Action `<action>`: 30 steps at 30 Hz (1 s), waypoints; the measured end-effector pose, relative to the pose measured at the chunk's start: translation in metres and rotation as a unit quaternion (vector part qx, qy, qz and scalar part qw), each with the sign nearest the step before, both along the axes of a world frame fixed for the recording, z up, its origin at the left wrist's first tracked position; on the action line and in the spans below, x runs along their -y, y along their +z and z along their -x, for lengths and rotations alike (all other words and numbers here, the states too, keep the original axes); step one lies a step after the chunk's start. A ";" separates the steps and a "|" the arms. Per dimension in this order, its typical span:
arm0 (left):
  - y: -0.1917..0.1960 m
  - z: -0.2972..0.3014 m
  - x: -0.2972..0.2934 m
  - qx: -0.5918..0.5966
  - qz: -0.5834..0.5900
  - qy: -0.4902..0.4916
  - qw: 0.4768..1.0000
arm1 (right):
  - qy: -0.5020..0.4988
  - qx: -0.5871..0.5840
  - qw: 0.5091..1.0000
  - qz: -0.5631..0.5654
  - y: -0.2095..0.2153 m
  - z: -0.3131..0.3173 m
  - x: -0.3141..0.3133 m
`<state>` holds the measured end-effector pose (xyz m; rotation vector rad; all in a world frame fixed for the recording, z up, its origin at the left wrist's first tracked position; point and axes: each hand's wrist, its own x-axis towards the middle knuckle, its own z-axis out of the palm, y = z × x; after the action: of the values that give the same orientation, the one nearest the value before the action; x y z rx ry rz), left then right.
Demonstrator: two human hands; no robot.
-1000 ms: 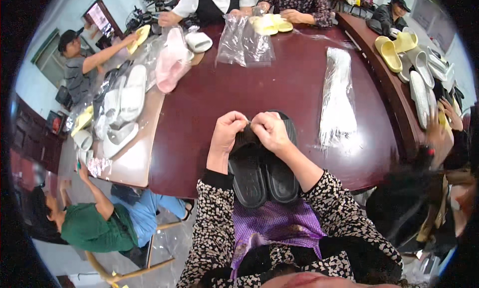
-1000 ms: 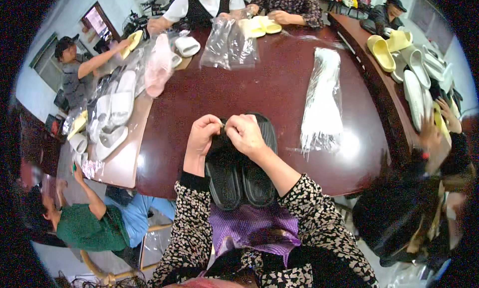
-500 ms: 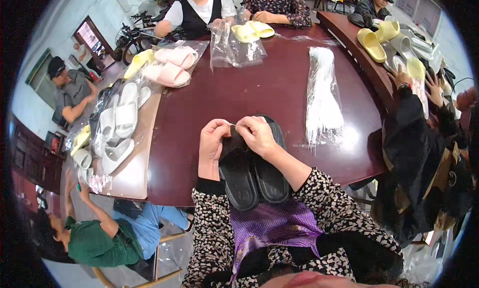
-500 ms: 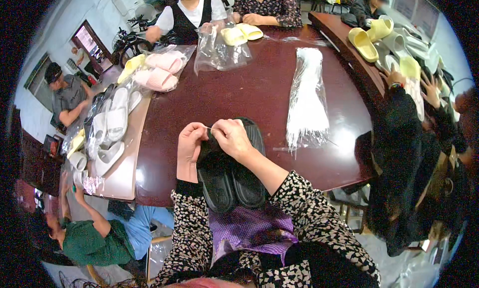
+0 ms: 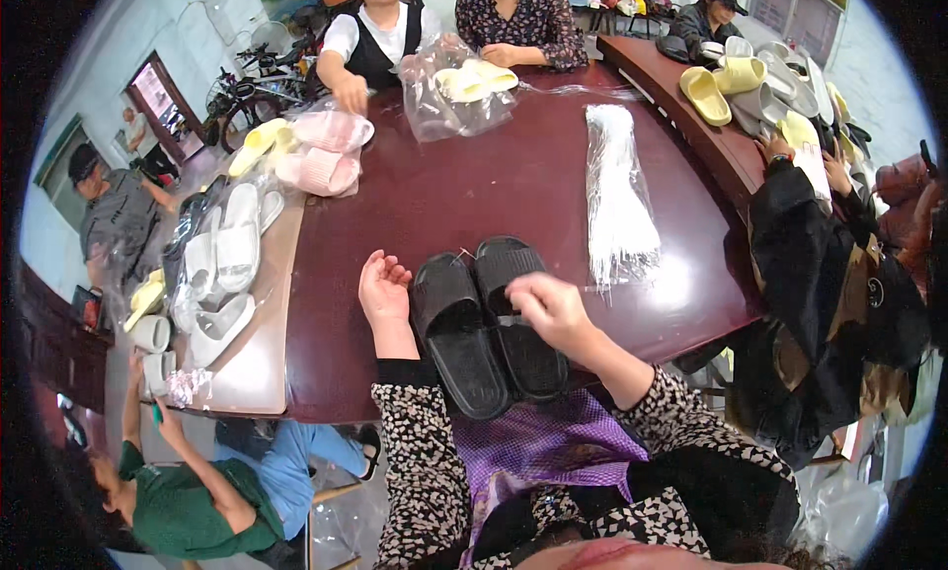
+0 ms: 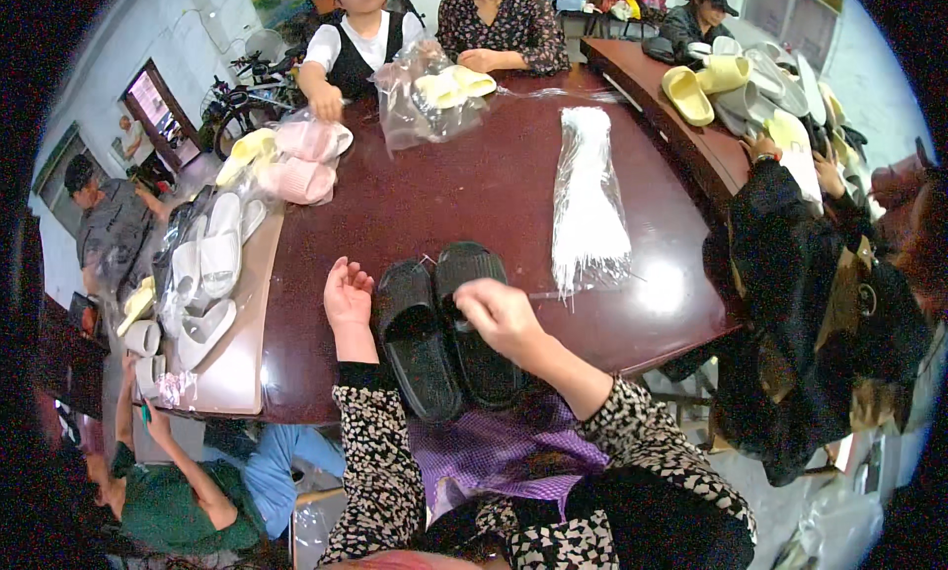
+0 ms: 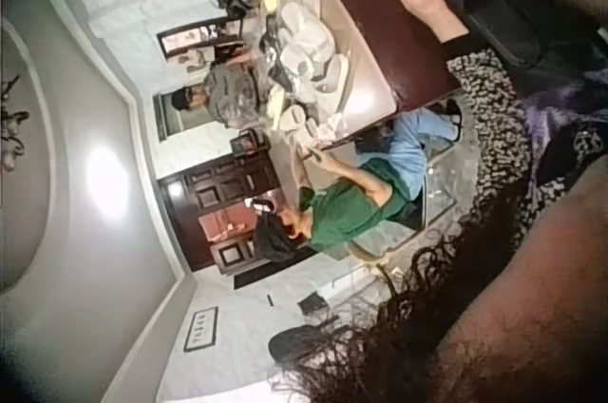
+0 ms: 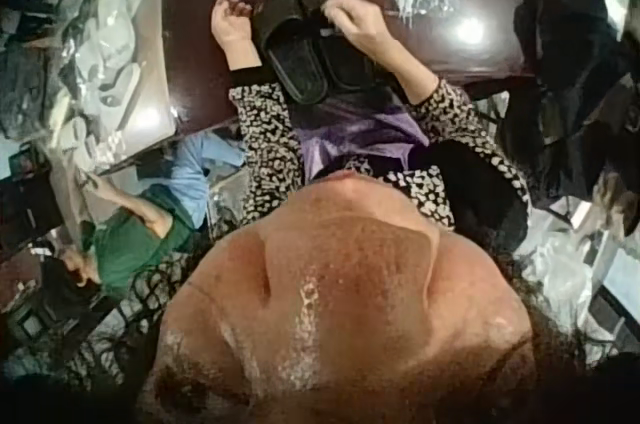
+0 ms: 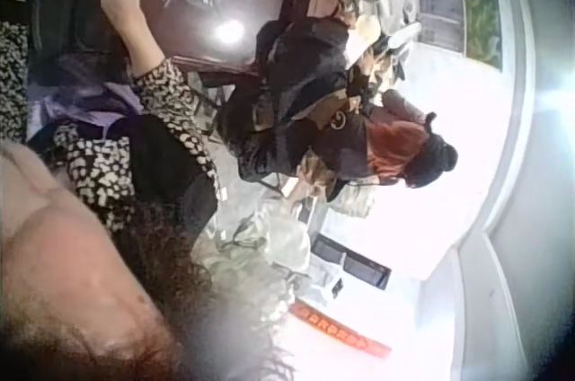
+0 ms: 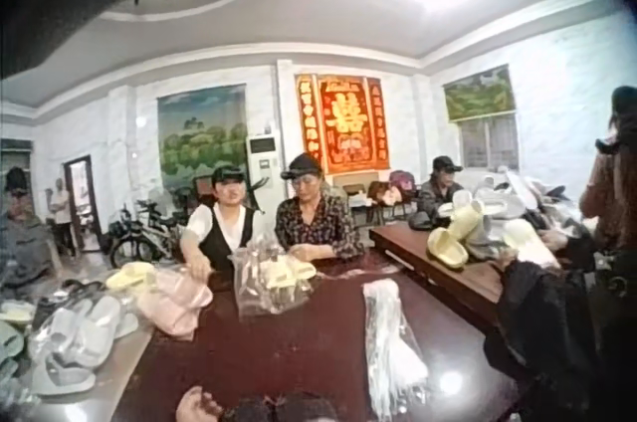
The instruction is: The person pairs slippers together by threading plastic fasteners through each pair and locking the fastener ends by hand.
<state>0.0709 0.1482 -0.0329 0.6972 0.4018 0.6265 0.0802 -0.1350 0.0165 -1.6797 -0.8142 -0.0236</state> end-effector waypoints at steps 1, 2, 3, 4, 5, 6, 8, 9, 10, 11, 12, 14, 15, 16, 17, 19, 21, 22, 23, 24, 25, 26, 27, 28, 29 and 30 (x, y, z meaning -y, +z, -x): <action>-0.002 0.001 -0.002 -0.003 0.025 0.013 1.000 | 0.001 0.002 1.000 0.002 -0.003 0.002 -0.001; -0.004 0.000 -0.003 -0.002 0.029 0.011 1.000 | 0.001 0.016 0.997 0.070 -0.004 0.005 -0.002; -0.005 -0.001 -0.004 -0.002 0.047 0.016 0.999 | 0.002 0.029 0.990 0.138 -0.004 0.007 -0.003; -0.006 -0.002 -0.004 -0.001 0.065 0.021 0.998 | 0.003 0.043 0.978 0.205 -0.004 0.009 -0.004; -0.007 -0.001 -0.005 -0.001 0.083 0.027 0.996 | 0.003 0.044 0.977 0.208 -0.004 0.009 -0.006; -0.009 0.001 -0.005 0.000 0.087 0.027 0.996 | 0.006 0.034 0.969 0.244 -0.002 0.006 -0.011; -0.013 0.007 -0.012 0.029 0.109 0.017 0.993 | 0.017 0.016 0.950 0.312 0.009 0.007 -0.028; -0.014 0.006 -0.012 0.041 0.120 0.008 0.992 | 0.015 0.014 0.949 0.314 0.008 0.004 -0.034; -0.015 0.005 -0.013 0.039 0.121 0.006 0.992 | 0.006 0.033 0.944 0.327 0.006 0.002 -0.039; -0.016 0.002 -0.013 0.054 0.124 0.007 0.991 | -0.004 0.051 0.939 0.340 0.002 0.000 -0.045; -0.016 0.000 -0.014 0.072 0.129 0.008 0.989 | -0.016 0.070 0.932 0.355 0.001 0.000 -0.050; -0.017 -0.003 -0.014 0.085 0.137 -0.005 0.987 | -0.030 0.070 0.934 0.349 -0.001 -0.001 -0.057; -0.016 -0.002 -0.016 0.115 0.149 -0.002 0.982 | -0.041 0.071 0.937 0.341 -0.002 -0.002 -0.059; -0.015 -0.003 -0.018 0.143 0.162 -0.001 0.976 | -0.055 0.071 0.939 0.333 -0.003 -0.004 -0.060; -0.014 -0.002 -0.019 0.128 0.164 0.023 0.978 | -0.071 0.062 0.936 0.339 -0.004 -0.007 -0.060; -0.020 0.001 -0.029 0.112 0.155 0.050 0.980 | -0.051 0.085 0.945 0.313 -0.003 -0.013 -0.059; -0.030 0.004 -0.041 0.110 0.149 0.042 0.982 | -0.063 0.081 0.938 0.330 0.005 -0.021 -0.051; -0.031 0.005 -0.044 0.131 0.162 0.020 0.978 | -0.063 0.085 0.934 0.342 0.014 -0.026 -0.046; -0.034 0.003 -0.045 0.152 0.175 0.001 0.973 | -0.061 0.090 0.929 0.353 0.023 -0.031 -0.038; -0.035 0.004 -0.043 0.151 0.178 -0.004 0.972 | -0.066 0.087 0.928 0.355 0.029 -0.039 -0.030; -0.034 0.004 -0.040 0.150 0.184 0.001 0.971 | -0.069 0.120 0.918 0.371 0.037 -0.048 -0.019; -0.033 0.004 -0.038 0.148 0.190 0.009 0.971 | -0.069 0.152 0.907 0.387 0.046 -0.058 -0.008; -0.034 0.005 -0.037 0.146 0.195 0.021 0.970 | -0.102 0.171 0.888 0.414 0.057 -0.072 0.003; -0.034 0.006 -0.035 0.142 0.197 0.022 0.970 | -0.131 0.188 0.868 0.440 0.071 -0.089 0.015; -0.033 0.010 -0.037 0.147 0.192 0.018 0.970 | -0.149 0.196 0.842 0.480 0.095 -0.107 0.028; -0.033 0.013 -0.040 0.149 0.188 0.016 0.971 | -0.188 0.273 0.767 0.549 0.121 -0.124 0.042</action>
<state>0.0579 0.1881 -0.0659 0.2297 0.2411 0.6522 0.2045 -0.1769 0.1373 -3.0416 -0.9692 -0.4033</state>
